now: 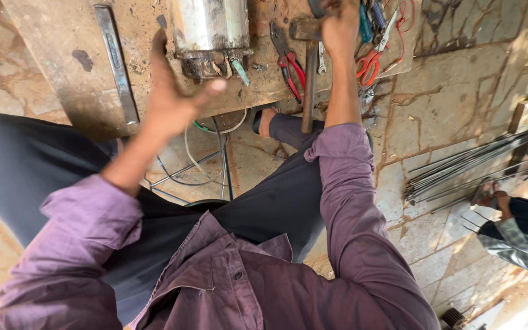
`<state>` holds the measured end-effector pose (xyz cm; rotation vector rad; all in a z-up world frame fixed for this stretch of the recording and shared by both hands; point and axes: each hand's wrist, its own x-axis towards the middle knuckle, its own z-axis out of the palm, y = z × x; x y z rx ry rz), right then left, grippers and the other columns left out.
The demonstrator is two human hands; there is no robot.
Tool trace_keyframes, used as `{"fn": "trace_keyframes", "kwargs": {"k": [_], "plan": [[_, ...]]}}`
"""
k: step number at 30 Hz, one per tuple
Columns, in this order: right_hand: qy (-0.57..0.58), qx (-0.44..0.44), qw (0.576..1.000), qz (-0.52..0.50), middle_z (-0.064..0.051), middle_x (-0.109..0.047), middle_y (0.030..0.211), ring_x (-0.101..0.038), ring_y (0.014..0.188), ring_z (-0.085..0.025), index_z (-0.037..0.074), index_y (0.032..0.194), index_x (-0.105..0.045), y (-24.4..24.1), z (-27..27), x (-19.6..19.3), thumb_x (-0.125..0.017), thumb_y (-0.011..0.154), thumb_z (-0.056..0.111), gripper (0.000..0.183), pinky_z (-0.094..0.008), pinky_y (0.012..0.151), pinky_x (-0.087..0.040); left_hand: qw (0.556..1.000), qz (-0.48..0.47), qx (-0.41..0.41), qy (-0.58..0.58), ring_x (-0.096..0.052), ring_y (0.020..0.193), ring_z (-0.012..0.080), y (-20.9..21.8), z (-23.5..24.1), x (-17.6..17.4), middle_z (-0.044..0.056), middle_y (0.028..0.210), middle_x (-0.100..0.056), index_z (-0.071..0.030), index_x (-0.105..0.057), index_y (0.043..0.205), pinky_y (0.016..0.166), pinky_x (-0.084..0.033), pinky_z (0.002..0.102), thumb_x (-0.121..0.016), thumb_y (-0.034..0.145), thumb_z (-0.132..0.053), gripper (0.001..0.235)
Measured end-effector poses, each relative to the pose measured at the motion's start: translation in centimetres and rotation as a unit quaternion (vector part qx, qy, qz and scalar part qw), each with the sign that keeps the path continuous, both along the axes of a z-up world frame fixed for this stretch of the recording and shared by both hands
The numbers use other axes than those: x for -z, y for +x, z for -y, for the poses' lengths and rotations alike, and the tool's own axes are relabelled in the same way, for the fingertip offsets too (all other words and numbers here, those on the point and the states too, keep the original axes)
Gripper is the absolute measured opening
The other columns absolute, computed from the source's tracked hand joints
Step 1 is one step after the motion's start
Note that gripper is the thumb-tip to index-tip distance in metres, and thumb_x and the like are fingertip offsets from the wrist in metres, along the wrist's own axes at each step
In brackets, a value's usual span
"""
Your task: The person is repairing an electromechanical motor by sitting on the floor and using pliers to manipulate wires, a hammer to strike the casing, and a screwdriver to probe components.
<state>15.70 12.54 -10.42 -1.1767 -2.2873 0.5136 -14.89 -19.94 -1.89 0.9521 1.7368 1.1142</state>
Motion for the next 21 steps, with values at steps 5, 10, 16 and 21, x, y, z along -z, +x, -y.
{"fn": "trace_keyframes", "kwargs": {"k": [5, 10, 16, 21], "plan": [[-0.068, 0.019, 0.997, 0.026, -0.016, -0.069, 0.126, -0.065, 0.121, -0.032, 0.007, 0.133, -0.064, -3.9, 6.2, -6.8, -0.081, 0.1, 0.029, 0.044, -0.048, 0.103, -0.052, 0.895, -0.292, 0.089, -0.326, -0.063, 0.109, 0.0443, -8.5, 1.4, 1.6, 0.034, 0.127, -0.056, 0.013, -0.043, 0.136, 0.086, -0.056, 0.051, -0.078, 0.087, -0.058, 0.092], [-0.117, -0.212, 0.97, -0.013, -0.02, -0.049, 0.146, -0.05, 0.136, -0.038, 0.009, 0.144, -0.054, -8.1, 15.9, -14.2, -0.079, 0.091, 0.054, 0.074, -0.047, 0.098, -0.054, 0.889, -0.375, 0.022, -0.261, -0.066, 0.094, 0.039, -10.4, 3.4, 9.7, 0.025, 0.102, -0.068, 0.012, -0.053, 0.122, 0.081, -0.054, 0.048, -0.092, 0.087, -0.043, 0.076], [-0.052, -0.245, 0.966, 0.067, -0.015, -0.064, 0.143, -0.059, 0.137, -0.031, 0.016, 0.154, -0.052, -10.2, 16.5, -13.3, -0.072, 0.108, 0.042, 0.057, -0.05, 0.116, -0.053, 0.913, -0.261, -0.044, -0.311, -0.07, 0.092, 0.0316, -11.2, 2.9, 10.6, 0.019, 0.104, -0.07, 0.0, -0.066, 0.11, 0.084, -0.057, 0.044, -0.081, 0.09, -0.026, 0.036], [-0.13, -0.242, 0.959, -0.061, -0.01, -0.075, 0.123, -0.074, 0.115, -0.022, 0.012, 0.142, -0.061, -11.0, 15.4, -12.5, -0.074, 0.103, 0.016, 0.042, -0.038, 0.102, -0.061, 0.877, -0.433, -0.018, -0.209, -0.073, 0.076, 0.0291, -10.5, 2.7, 10.8, 0.018, 0.087, -0.074, -0.003, -0.071, 0.095, 0.067, -0.058, 0.042, -0.087, 0.083, -0.015, 0.024]]}}
